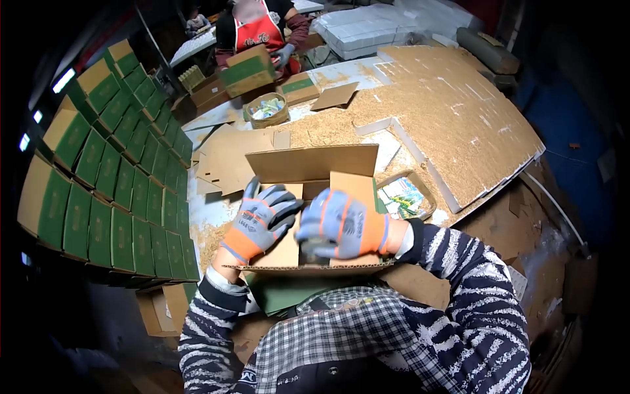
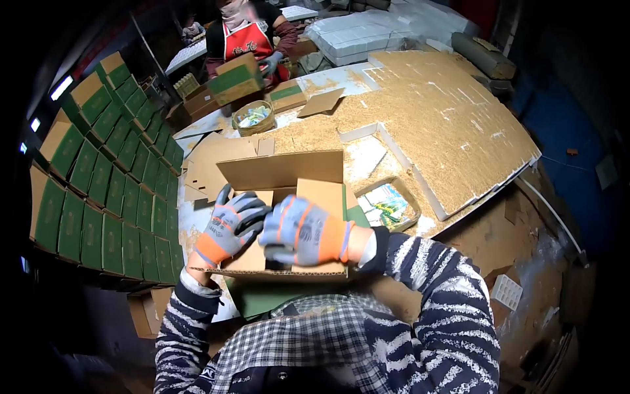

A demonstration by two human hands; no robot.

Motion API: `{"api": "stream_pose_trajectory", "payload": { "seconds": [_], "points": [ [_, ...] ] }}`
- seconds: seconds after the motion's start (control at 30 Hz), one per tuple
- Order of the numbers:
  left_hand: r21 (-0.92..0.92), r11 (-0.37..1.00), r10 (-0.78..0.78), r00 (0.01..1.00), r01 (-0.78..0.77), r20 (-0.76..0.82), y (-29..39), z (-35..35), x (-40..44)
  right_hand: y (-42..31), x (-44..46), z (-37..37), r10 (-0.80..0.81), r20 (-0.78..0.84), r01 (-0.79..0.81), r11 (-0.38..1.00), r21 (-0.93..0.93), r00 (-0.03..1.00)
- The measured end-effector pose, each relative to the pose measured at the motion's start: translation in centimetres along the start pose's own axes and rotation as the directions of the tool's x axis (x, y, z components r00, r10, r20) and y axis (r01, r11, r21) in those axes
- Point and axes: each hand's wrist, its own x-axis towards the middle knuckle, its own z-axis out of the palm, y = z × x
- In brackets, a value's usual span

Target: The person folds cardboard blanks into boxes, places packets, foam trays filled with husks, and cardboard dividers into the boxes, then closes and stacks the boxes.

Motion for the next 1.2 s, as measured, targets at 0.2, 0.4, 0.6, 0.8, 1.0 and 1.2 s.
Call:
{"api": "stream_pose_trajectory", "payload": {
  "seconds": [0.2, 0.4, 0.6, 0.8, 1.0, 1.2],
  "points": [
    [-0.26, 0.936, -0.2, 0.967, 0.237, 0.16, -1.3, 2.9, -1.4, -4.8, 2.1, -6.3, 0.186, 0.57, -0.378, 0.894, 0.239, 0.8],
    [-0.933, 0.323, -0.691, 0.713, 0.157, -0.119, -3.8, 4.3, -6.3, 6.1, -1.0, 1.3, 0.167, 0.412, -0.175, 0.984, -0.02, 0.896],
    [-0.964, 0.185, -0.788, 0.615, 0.193, -0.028, -2.8, 0.8, -8.8, 3.3, -2.4, 0.9, 0.649, -0.388, -0.331, 0.707, 0.625, 0.655],
    [-0.782, 0.266, -0.618, 0.722, 0.564, 0.311, 1.8, -6.3, 0.3, 3.9, -7.4, 18.5, 0.84, 0.063, 0.044, -0.103, 0.994, 0.539],
    [-0.362, 0.897, -0.069, 0.89, 0.253, 0.451, 1.5, -0.5, -1.0, 6.6, -19.1, 6.7, 0.948, -0.043, -0.833, 0.297, 0.467, 0.314],
    [-0.488, 0.676, -0.092, 0.721, 0.552, 0.687, 0.8, -2.0, 0.2, 17.4, -45.6, 2.6, 0.353, -0.421, -0.548, -0.593, 0.59, -0.835]
  ]
}}
